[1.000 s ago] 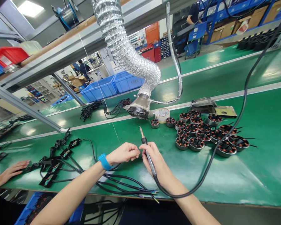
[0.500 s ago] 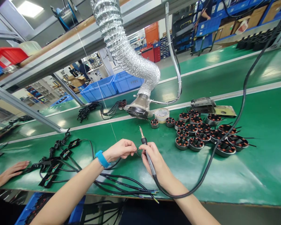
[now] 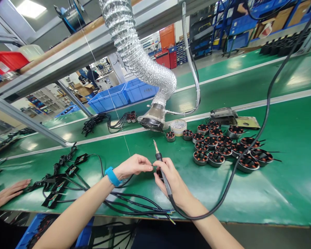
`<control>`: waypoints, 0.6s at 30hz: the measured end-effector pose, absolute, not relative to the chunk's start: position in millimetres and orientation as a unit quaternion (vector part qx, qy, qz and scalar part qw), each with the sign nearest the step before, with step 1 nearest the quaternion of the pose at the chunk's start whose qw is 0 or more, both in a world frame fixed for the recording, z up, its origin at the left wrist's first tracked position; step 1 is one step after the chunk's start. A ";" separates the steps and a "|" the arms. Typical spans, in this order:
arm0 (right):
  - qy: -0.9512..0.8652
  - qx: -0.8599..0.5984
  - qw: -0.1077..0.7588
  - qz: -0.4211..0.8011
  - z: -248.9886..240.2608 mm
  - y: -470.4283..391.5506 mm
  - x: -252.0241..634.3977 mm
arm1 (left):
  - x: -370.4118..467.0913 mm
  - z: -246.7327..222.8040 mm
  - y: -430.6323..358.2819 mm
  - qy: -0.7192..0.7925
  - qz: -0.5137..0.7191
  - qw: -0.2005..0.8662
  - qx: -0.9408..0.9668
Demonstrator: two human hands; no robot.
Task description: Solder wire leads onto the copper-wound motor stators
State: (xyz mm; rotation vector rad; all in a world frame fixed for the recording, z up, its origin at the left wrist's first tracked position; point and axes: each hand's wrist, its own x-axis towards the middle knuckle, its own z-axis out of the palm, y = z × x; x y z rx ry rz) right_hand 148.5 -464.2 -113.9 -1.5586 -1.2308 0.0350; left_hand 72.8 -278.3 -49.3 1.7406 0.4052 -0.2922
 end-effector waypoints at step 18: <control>-0.525 -0.656 0.542 0.009 -121.7 -463.6 150.6 | 72.4 -39.9 -277.7 0.140 -0.143 0.545 0.814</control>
